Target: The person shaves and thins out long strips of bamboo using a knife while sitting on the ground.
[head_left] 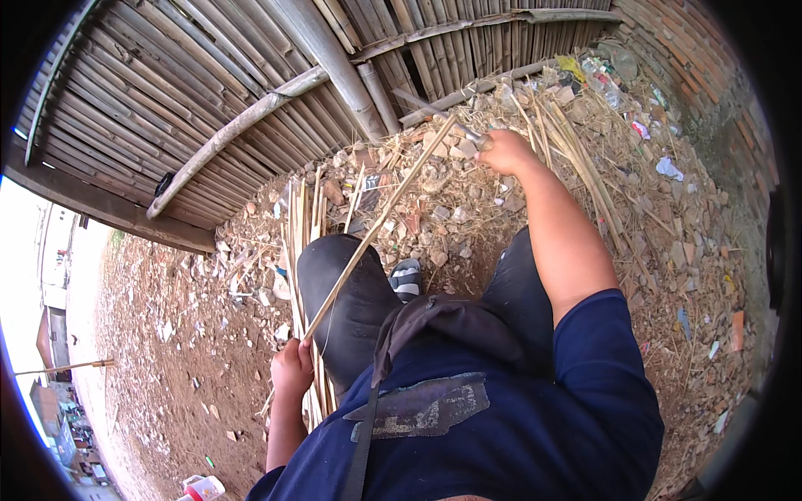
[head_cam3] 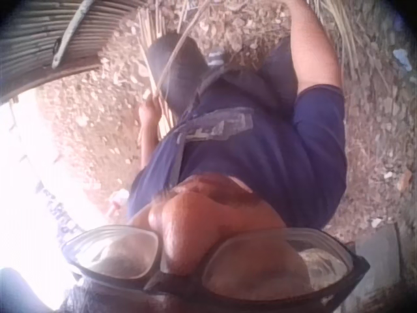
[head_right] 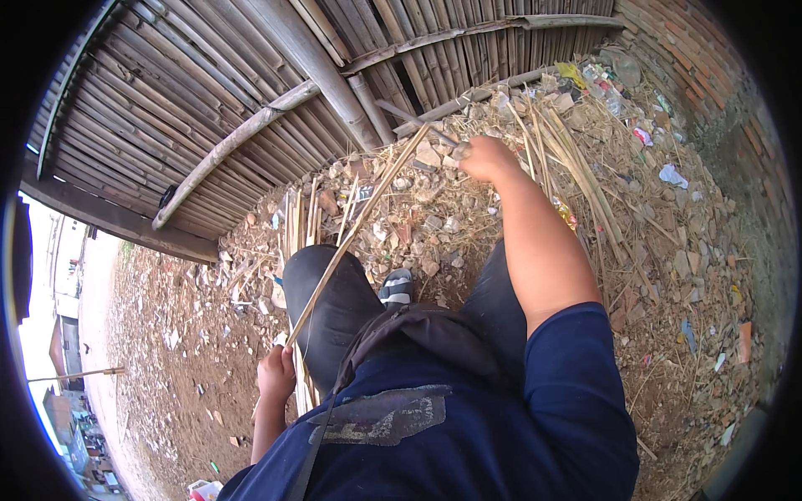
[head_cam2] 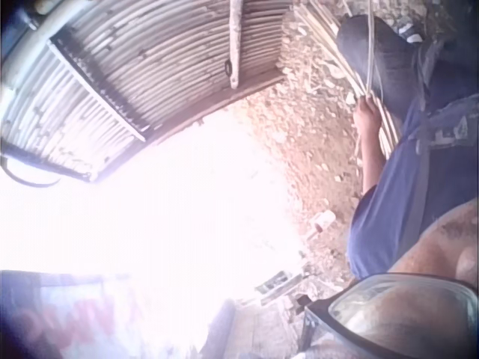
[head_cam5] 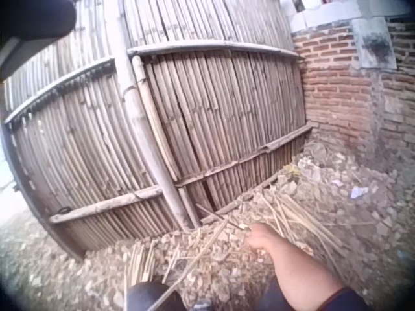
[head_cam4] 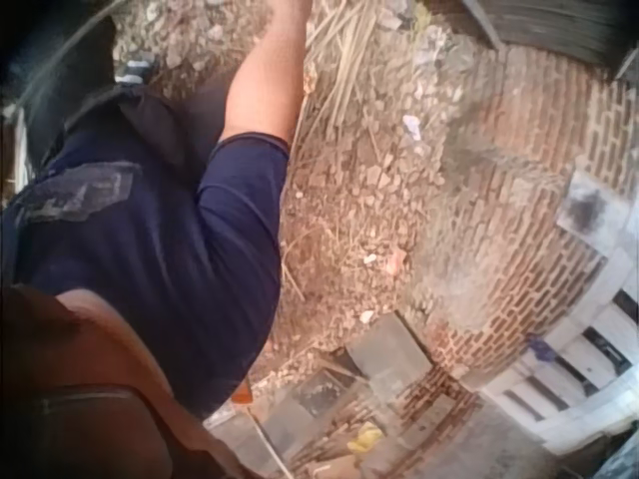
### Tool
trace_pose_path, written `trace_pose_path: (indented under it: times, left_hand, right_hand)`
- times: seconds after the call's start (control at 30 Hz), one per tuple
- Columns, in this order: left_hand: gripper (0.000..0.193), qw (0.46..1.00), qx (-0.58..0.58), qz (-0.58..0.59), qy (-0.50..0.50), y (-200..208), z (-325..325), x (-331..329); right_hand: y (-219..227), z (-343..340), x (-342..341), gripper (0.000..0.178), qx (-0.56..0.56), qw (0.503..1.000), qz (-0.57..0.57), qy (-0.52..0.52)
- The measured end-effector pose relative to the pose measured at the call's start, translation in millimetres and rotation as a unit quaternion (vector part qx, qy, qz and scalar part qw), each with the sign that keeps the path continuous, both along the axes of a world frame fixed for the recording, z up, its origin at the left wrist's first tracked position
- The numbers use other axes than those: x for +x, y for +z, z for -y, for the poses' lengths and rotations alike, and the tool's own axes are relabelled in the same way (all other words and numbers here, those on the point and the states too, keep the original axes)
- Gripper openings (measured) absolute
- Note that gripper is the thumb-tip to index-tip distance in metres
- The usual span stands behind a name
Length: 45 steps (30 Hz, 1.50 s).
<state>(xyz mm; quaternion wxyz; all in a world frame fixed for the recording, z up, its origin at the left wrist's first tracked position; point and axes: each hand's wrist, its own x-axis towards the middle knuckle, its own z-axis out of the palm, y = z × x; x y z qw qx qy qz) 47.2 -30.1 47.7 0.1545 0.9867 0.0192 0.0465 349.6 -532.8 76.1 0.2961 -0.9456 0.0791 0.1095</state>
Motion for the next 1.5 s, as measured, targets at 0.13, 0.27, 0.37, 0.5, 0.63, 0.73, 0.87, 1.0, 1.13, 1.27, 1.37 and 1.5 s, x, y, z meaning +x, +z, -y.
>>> trace_pose_path:
  times: [0.13, 0.27, 0.37, 0.5, 0.63, 0.73, 0.87, 1.0, 1.13, 1.27, 1.37, 1.5]
  left_hand:
    - [0.042, 0.999, -0.007, -0.035, 0.018, 2, 0, -4]
    - [0.048, 0.995, -0.053, -0.086, 0.017, 0, 8, -2]
    - [0.055, 0.981, -0.123, -0.149, 0.031, 2, 9, 2]
    - [0.059, 0.96, -0.193, -0.194, 0.052, -3, 3, 1]
    - [0.058, 0.953, -0.221, -0.204, 0.041, -8, -2, 2]
    - [0.058, 0.953, -0.208, -0.216, 0.048, -9, -1, 4]
    - [0.058, 0.968, -0.162, -0.188, 0.05, -11, -4, 4]
    - [0.058, 0.945, -0.219, -0.234, 0.057, -8, -6, 7]
    - [0.057, 0.916, -0.296, -0.267, 0.052, -14, -12, 7]
    - [0.053, 0.895, -0.34, -0.281, 0.07, -15, -15, 10]
    - [0.054, 0.884, -0.345, -0.301, 0.096, -10, -13, 14]
    - [0.056, 0.906, -0.302, -0.286, 0.076, -6, -11, 12]
  right_hand:
    - [-4, -2, 1, 0.034, 0.043, 0.995, 0.056, -0.065]
    - [32, -34, -24, 0.036, 0.085, 0.992, 0.088, -0.024]
    - [47, -55, -42, 0.032, 0.06, 0.987, 0.123, 0.087]
    - [41, -80, -56, 0.022, -0.023, 0.946, 0.154, 0.283]
    - [28, -89, -57, 0.017, -0.077, 0.924, 0.146, 0.345]
    - [7, -76, -26, 0.024, -0.024, 0.967, 0.021, 0.251]
    - [4, -59, -20, 0.026, -0.039, 0.981, 0.091, 0.167]
    - [31, -81, -43, 0.024, -0.064, 0.969, 0.068, 0.229]
    - [29, -86, -44, 0.02, -0.077, 0.95, 0.068, 0.294]
    - [23, -51, -17, 0.017, -0.017, 0.992, -0.001, 0.126]
    - [2, -28, -10, 0.021, -0.022, 0.99, 0.125, 0.054]
    - [40, -46, -28, 0.025, 0.027, 0.993, 0.094, 0.07]
